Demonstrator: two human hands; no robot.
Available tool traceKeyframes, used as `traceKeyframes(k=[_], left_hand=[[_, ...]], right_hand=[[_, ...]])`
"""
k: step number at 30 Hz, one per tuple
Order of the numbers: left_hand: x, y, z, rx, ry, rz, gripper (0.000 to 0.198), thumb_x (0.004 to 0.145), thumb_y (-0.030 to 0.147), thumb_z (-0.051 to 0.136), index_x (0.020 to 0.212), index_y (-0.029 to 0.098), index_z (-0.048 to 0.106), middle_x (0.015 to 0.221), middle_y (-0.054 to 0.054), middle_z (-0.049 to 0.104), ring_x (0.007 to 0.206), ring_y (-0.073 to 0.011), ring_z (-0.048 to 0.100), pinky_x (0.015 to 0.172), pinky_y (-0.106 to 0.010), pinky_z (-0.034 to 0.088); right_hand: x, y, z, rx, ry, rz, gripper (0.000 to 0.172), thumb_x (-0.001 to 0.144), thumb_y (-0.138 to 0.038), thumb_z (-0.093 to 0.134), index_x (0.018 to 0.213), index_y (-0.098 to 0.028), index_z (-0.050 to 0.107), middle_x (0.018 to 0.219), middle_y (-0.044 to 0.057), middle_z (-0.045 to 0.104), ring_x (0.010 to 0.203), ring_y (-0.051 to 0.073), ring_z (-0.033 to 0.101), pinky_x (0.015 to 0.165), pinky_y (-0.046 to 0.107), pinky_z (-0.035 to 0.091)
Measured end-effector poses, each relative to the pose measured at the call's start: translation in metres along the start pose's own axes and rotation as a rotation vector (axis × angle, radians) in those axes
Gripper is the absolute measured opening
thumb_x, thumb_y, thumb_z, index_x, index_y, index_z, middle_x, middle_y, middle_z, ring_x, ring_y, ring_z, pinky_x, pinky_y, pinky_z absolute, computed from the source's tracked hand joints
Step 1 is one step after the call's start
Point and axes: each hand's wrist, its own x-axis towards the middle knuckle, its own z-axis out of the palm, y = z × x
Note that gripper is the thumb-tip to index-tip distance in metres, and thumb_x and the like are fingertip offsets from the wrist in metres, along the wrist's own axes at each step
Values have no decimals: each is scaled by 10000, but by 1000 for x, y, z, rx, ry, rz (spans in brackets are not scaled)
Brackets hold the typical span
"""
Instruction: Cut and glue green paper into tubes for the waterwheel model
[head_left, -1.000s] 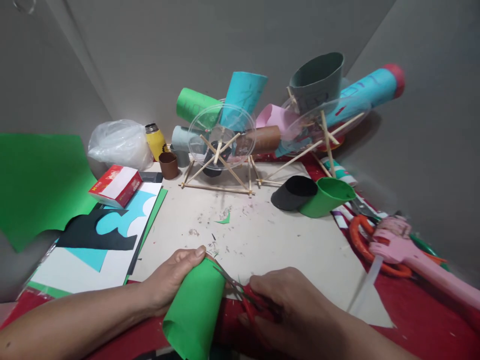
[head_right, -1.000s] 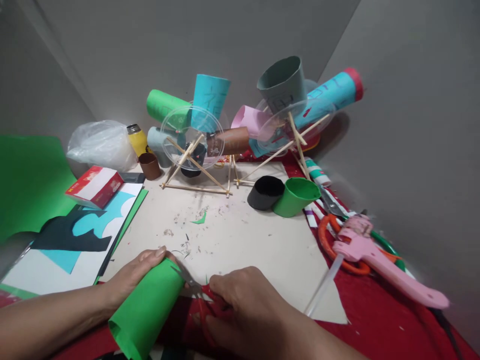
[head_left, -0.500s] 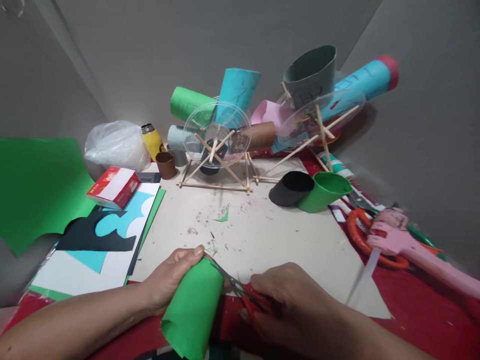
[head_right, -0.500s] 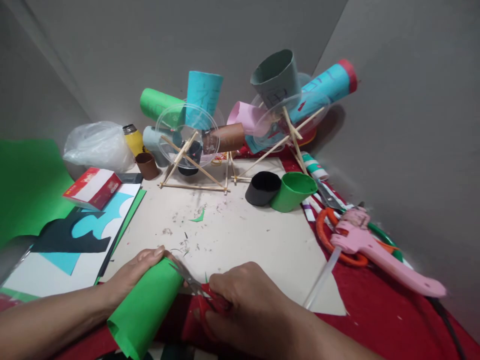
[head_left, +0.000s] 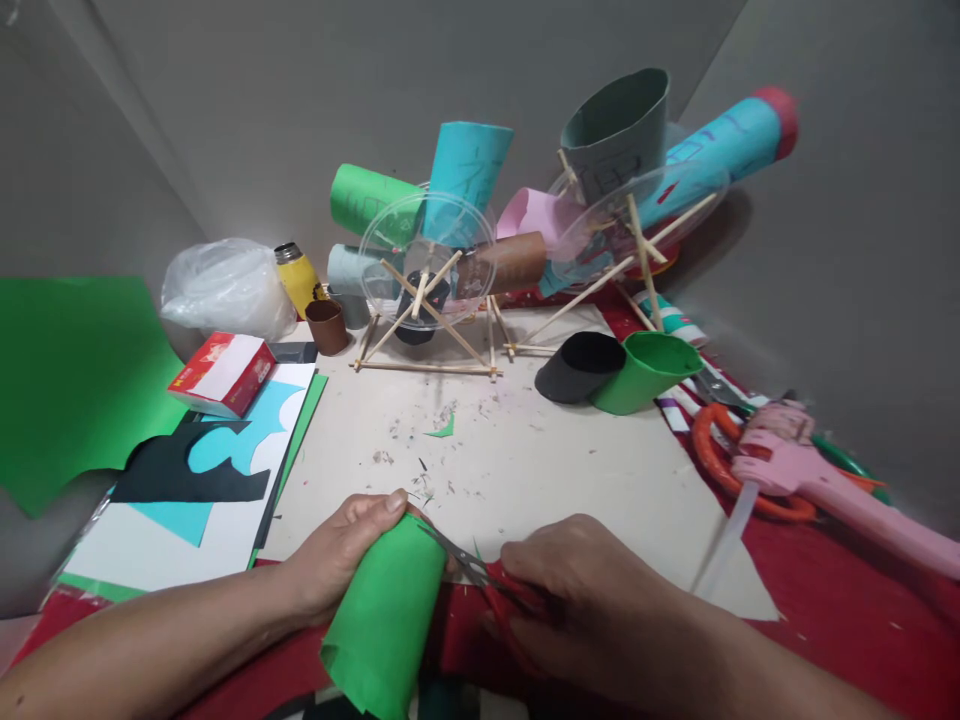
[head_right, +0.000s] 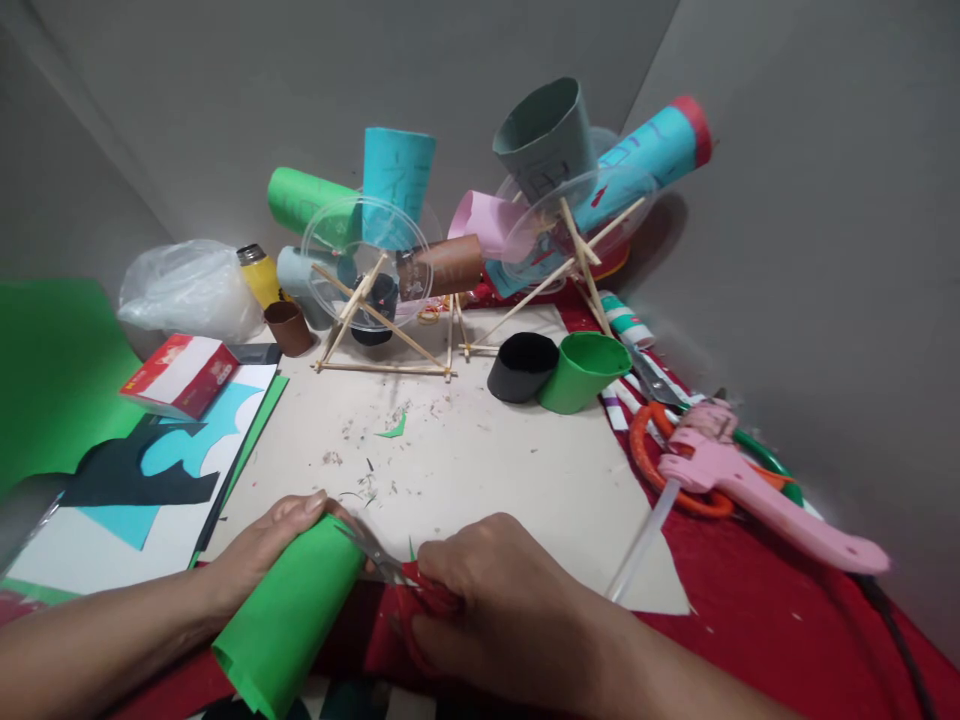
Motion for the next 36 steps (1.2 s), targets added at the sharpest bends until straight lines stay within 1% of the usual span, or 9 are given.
traceKeyframes(k=[5,12,17,20,23,27,30,36], left_hand=[[0,-3,-2,25,18,-4,524,842,641,614,791,137,751,696,-69,734,646,-175,664,664,-265,505],[-2,-1,-2,49,-22,11,529,867,624,590,788,127,750,695,-77,729,639,-168,653,678,-261,506],[0,0,-2,51,-26,10,535,868,625,587,798,123,758,698,-82,730,649,-166,652,667,-251,504],[1,1,-3,63,-20,1,536,868,622,588,795,120,763,704,-87,732,667,-170,656,670,-248,504],[1,-1,-4,55,-28,-1,552,878,630,571,800,119,766,705,-90,732,658,-166,659,667,-245,504],[0,-6,-6,47,-19,-10,552,881,636,569,817,124,766,718,-91,737,655,-168,666,655,-248,504],[0,-9,-7,40,-4,-17,548,868,640,587,805,127,767,719,-88,739,624,-158,650,618,-242,492],[-1,-6,-5,72,-26,-17,579,879,651,553,826,120,779,707,-93,732,635,-162,636,636,-254,491]], right_hand=[[0,1,1,-17,2,-26,142,762,-167,561,626,-196,530,545,-42,550,507,97,373,531,264,219],[-1,3,-1,-70,-1,-54,168,790,-172,559,625,-194,534,540,-37,581,491,93,404,529,278,215],[-1,3,-2,-84,-3,-58,152,784,-154,540,638,-193,535,562,-23,609,498,100,449,537,285,222],[-1,3,-2,-92,-9,-63,158,785,-149,534,634,-194,534,549,-30,595,486,98,426,533,288,214],[-1,3,0,-54,-4,-69,154,790,-161,528,640,-200,526,553,-36,567,496,100,396,533,276,228],[1,4,2,29,13,-51,158,769,-178,545,625,-206,486,532,-62,460,505,101,316,517,257,226],[1,4,3,54,26,-47,173,769,-180,550,621,-202,464,536,-77,419,520,98,280,520,256,216],[0,4,2,22,1,-59,126,739,-152,550,638,-200,491,541,-73,478,523,96,310,531,265,221]])
